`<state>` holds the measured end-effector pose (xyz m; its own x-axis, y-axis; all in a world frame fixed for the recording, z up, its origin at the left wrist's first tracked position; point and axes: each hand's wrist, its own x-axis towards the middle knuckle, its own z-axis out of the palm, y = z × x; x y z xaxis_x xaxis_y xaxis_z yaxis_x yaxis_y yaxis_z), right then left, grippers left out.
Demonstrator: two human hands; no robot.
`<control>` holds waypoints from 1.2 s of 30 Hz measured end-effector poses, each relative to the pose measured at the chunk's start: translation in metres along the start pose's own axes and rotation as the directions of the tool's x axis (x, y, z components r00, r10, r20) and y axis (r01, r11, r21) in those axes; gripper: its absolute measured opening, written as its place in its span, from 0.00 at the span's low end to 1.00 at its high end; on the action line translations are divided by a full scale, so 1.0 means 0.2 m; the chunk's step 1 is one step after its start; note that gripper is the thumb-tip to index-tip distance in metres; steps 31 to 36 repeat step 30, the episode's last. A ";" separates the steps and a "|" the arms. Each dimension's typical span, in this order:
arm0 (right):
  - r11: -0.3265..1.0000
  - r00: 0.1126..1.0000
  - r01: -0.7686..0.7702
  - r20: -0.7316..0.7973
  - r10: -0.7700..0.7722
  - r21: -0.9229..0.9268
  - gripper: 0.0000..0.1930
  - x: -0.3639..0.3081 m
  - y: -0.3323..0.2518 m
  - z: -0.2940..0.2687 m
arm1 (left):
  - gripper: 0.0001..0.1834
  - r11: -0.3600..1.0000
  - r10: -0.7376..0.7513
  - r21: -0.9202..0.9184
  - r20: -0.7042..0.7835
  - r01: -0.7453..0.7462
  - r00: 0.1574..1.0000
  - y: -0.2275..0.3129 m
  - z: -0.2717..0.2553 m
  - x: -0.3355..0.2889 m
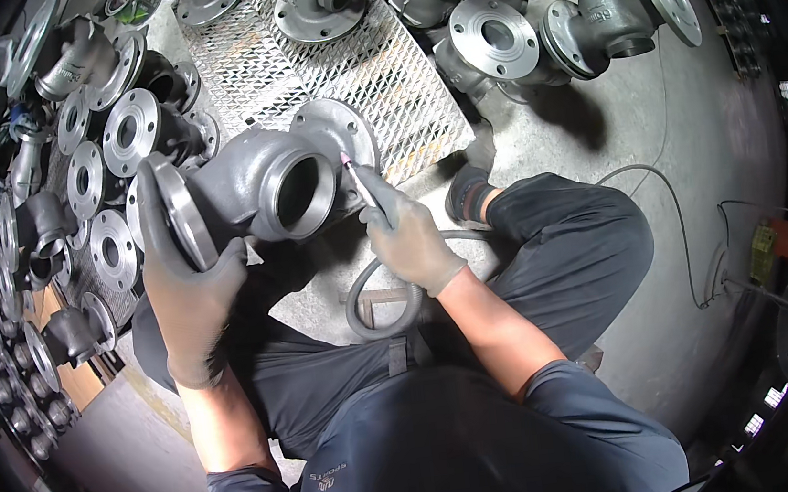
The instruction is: Deburring and marking metal valve body castings using a rotary tool and marking pencil while sitting on the workshop floor.
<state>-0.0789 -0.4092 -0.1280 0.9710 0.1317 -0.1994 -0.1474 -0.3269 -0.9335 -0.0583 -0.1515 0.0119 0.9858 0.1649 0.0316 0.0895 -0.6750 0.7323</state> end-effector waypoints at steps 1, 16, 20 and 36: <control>1.000 1.000 -0.023 -0.008 0.023 -0.016 0.31 -0.01 -0.01 0.01 | 0.62 1.000 -0.024 -0.019 -0.008 0.024 1.000 -0.02 -0.01 -0.01; 0.973 1.000 0.021 -0.014 -0.025 -0.230 0.30 -0.04 0.00 0.01 | 0.61 0.995 -0.053 -0.091 -0.030 0.050 0.998 -0.02 0.00 -0.03; 0.986 0.996 0.089 0.044 -0.084 -0.140 0.29 -0.08 0.02 -0.05 | 0.62 0.999 0.036 -0.025 -0.015 -0.037 0.999 -0.13 -0.02 0.00; 0.972 0.955 -0.110 -0.247 0.162 0.208 0.35 -0.08 -0.14 -0.48 | 0.61 0.957 0.243 0.058 0.373 -0.284 0.895 0.08 -0.03 0.40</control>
